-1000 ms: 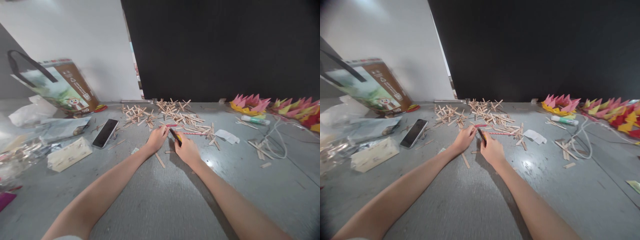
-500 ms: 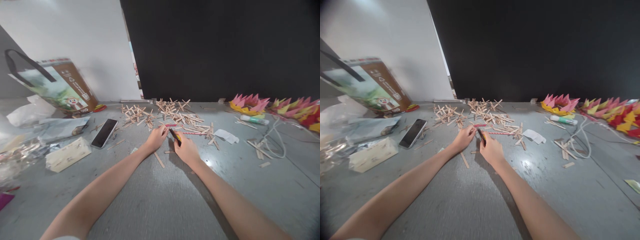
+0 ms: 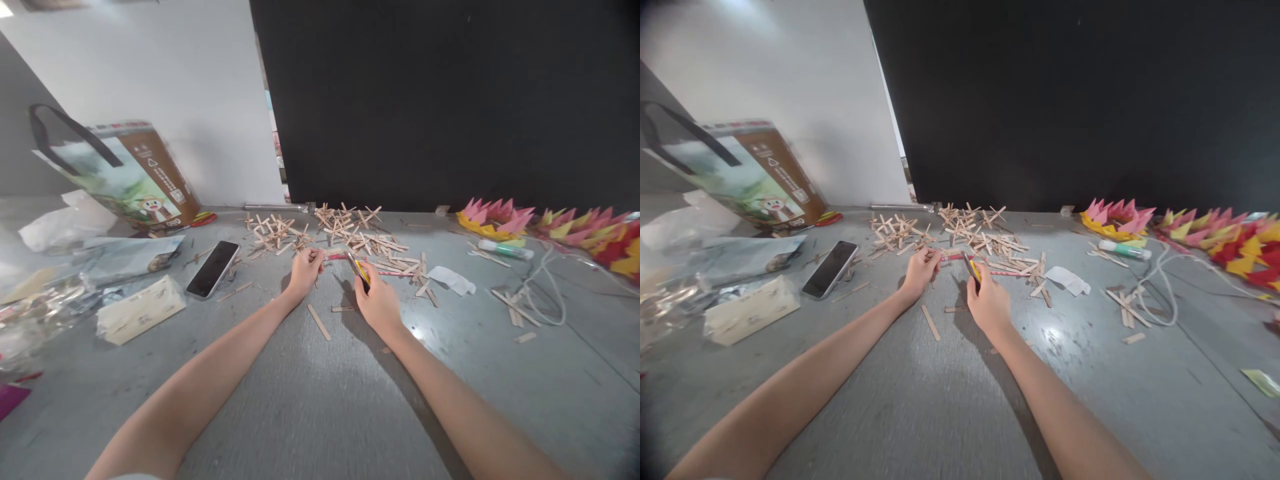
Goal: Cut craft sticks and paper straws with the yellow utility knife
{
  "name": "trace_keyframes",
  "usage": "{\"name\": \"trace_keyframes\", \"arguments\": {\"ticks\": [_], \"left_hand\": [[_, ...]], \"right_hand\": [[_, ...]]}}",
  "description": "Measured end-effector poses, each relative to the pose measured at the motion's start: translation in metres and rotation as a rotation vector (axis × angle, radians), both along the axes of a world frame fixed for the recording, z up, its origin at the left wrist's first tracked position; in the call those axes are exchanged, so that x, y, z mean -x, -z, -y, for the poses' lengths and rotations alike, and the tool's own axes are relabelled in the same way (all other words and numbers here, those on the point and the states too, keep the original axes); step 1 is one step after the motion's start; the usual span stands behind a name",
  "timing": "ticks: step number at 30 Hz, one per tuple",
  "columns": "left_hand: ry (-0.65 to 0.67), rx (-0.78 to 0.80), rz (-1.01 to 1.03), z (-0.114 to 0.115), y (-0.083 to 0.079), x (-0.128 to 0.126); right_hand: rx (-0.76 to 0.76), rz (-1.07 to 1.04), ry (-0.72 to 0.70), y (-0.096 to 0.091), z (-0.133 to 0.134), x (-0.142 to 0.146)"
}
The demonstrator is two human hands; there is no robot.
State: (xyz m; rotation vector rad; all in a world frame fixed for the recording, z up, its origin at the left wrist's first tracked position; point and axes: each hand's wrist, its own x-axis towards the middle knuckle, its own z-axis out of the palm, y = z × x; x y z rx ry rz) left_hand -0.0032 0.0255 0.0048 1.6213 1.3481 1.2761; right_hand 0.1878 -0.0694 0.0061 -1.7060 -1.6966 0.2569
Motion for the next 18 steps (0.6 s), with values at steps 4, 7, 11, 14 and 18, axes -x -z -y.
{"name": "trace_keyframes", "arguments": {"ticks": [4,7,11,14,18], "left_hand": [[0.053,0.040,0.082,0.000,-0.003,-0.004],[0.091,0.087,0.134,0.000,-0.006,-0.007],[0.185,0.161,0.204,-0.002,-0.008,-0.008],[0.218,0.190,0.257,-0.004,-0.010,-0.007],[0.261,0.181,0.304,-0.003,-0.013,-0.011]], "right_hand": [[-0.087,-0.243,-0.020,0.003,-0.008,-0.006],[-0.123,-0.241,-0.023,-0.001,-0.018,-0.015],[-0.169,-0.190,-0.086,-0.011,-0.038,-0.033],[-0.208,-0.142,-0.138,-0.013,-0.055,-0.045],[-0.263,-0.114,-0.210,-0.008,-0.071,-0.049]]}}
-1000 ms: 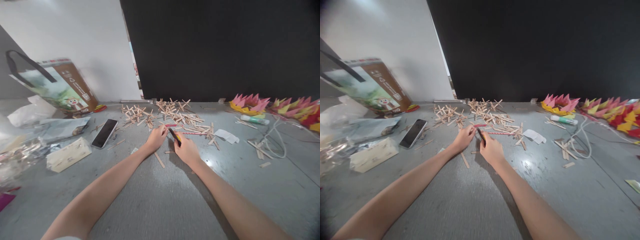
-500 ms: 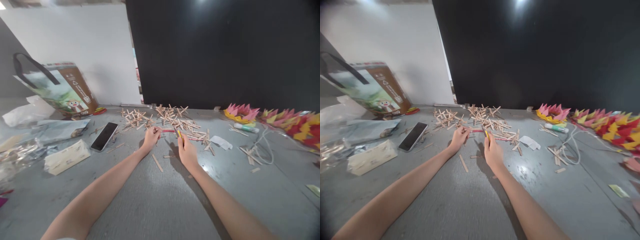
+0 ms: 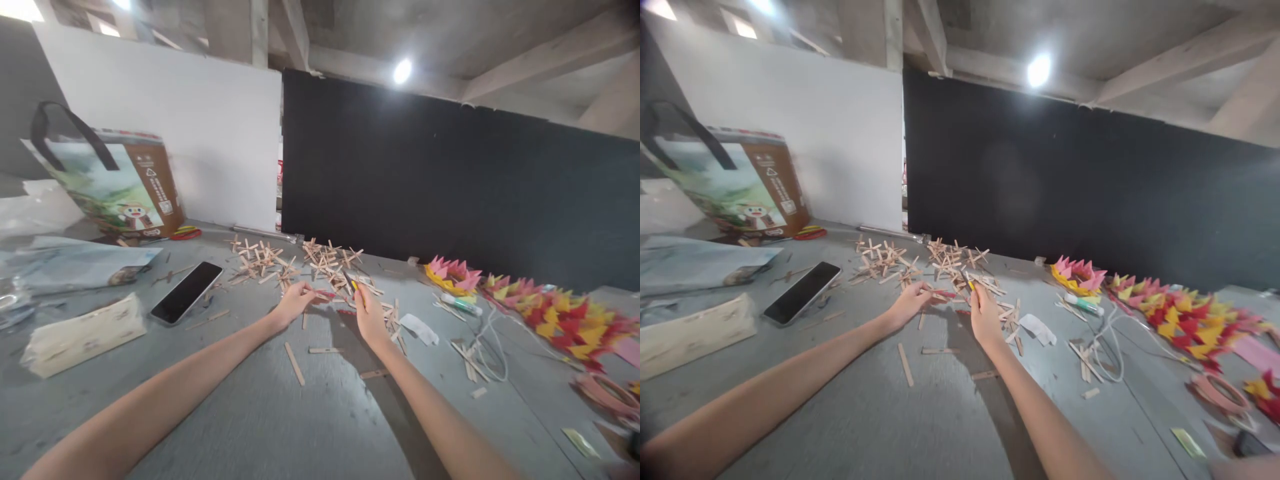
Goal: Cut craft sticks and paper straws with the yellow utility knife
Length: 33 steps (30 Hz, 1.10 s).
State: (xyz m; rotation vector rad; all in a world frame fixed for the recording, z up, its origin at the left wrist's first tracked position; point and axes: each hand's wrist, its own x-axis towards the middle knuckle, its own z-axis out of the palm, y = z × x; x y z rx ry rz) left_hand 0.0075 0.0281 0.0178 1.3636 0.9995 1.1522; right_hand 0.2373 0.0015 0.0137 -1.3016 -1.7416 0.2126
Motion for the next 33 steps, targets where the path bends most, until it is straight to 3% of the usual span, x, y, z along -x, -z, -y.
{"name": "trace_keyframes", "arguments": {"ticks": [2,7,11,15,20,27,33], "left_hand": [[0.023,-0.007,0.030,0.001,0.002,-0.002],[0.254,0.054,0.211,0.000,0.014,0.000],[0.234,0.157,0.314,-0.005,0.018,0.003],[0.096,0.245,0.419,-0.004,0.011,0.004],[0.115,0.276,0.285,0.003,0.000,0.004],[0.212,0.097,0.166,0.002,0.009,0.000],[0.276,0.071,0.167,0.005,0.006,0.002]], "right_hand": [[-0.024,0.030,-0.069,0.003,-0.002,0.002],[-0.089,0.165,-0.255,0.008,0.005,0.005],[-0.157,0.181,-0.336,0.011,0.008,0.004],[-0.153,0.189,-0.364,0.016,0.006,0.004],[-0.085,0.175,-0.383,0.019,0.007,0.004],[-0.096,0.139,-0.379,0.015,0.007,0.004],[-0.055,0.178,-0.365,0.018,0.007,0.004]]}}
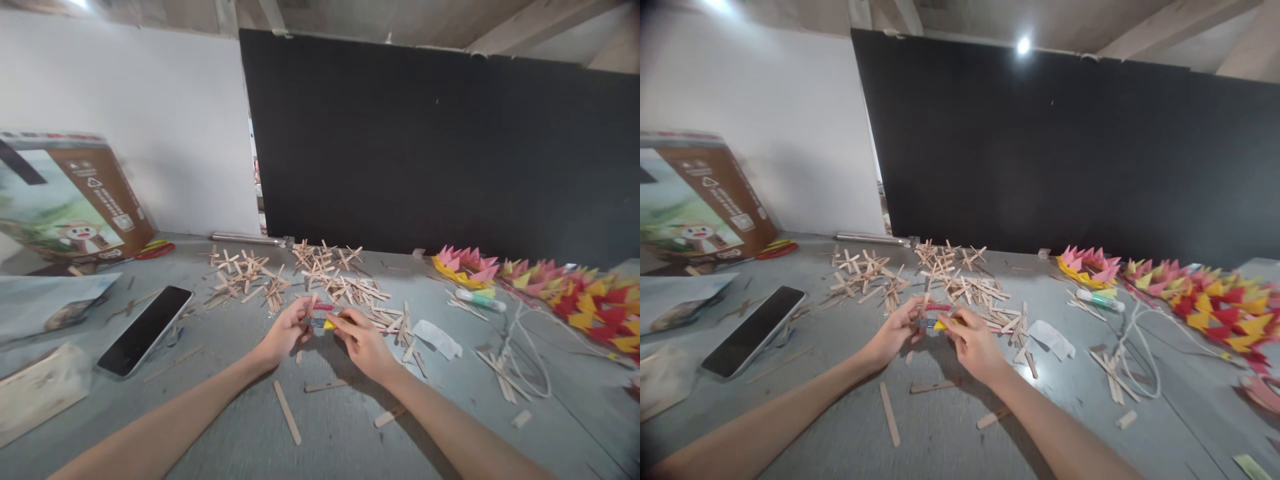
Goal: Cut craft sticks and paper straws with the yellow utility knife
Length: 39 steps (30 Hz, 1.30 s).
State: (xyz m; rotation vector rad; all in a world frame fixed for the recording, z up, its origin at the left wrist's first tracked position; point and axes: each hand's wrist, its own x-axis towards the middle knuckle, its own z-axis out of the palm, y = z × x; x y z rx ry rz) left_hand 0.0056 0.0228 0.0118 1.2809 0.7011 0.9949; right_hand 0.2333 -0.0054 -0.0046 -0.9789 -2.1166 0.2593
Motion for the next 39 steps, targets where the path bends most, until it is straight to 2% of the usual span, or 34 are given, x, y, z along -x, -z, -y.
{"name": "trace_keyframes", "arguments": {"ticks": [7,14,22,29,35,39], "left_hand": [[0.012,-0.017,-0.098,0.0028,0.0027,0.0008],[0.018,-0.021,-0.077,0.0019,0.0042,0.0000],[0.015,0.058,-0.042,0.0026,0.0009,0.0016],[0.071,-0.004,-0.073,0.0019,0.0032,0.0057],[0.025,-0.038,-0.062,0.0057,0.0031,0.0043],[0.045,-0.053,-0.088,0.0066,0.0044,0.0046]], "right_hand": [[0.002,0.006,0.021,-0.0005,0.0012,0.0001],[0.001,-0.005,0.027,-0.0018,0.0019,-0.0004],[0.039,0.008,0.027,-0.0022,0.0028,-0.0026],[0.048,-0.015,0.023,-0.0025,0.0029,-0.0027],[0.088,-0.031,0.028,-0.0033,0.0035,-0.0025],[0.137,-0.052,0.025,-0.0058,0.0040,-0.0023]]}}
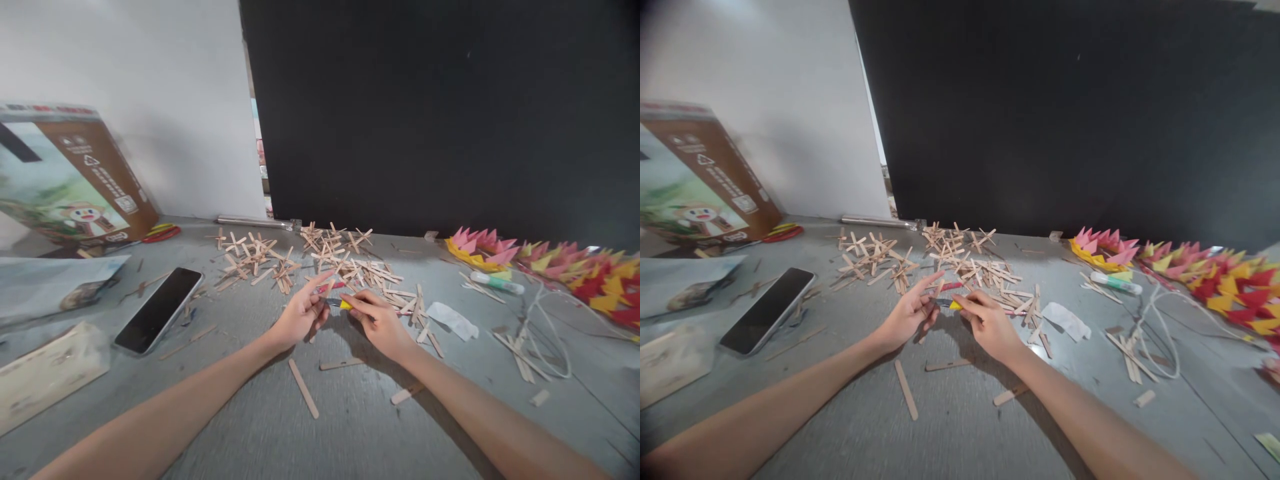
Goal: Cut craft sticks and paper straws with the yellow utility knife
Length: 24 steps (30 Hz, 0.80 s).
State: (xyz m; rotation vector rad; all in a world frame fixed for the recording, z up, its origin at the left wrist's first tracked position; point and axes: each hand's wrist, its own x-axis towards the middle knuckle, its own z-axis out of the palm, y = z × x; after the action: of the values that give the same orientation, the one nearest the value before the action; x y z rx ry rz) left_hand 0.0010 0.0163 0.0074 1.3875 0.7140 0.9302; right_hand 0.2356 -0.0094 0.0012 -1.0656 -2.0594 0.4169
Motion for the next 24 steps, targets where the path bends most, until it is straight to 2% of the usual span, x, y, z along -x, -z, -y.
{"name": "trace_keyframes", "arguments": {"ticks": [7,11,17,24], "left_hand": [[0.102,-0.037,-0.112,0.0060,-0.0041,0.0001],[0.049,0.003,-0.089,0.0073,-0.0074,-0.0012],[0.025,-0.036,-0.095,0.0021,0.0011,-0.0005],[0.096,-0.125,-0.174,0.0047,0.0007,0.0027]], "right_hand": [[0.049,-0.019,-0.042,-0.0014,-0.0006,0.0001],[0.053,-0.025,-0.053,0.0006,-0.0014,-0.0003],[0.040,-0.027,-0.035,0.0001,-0.0016,-0.0010],[0.015,-0.042,-0.068,0.0011,-0.0015,-0.0021]]}}
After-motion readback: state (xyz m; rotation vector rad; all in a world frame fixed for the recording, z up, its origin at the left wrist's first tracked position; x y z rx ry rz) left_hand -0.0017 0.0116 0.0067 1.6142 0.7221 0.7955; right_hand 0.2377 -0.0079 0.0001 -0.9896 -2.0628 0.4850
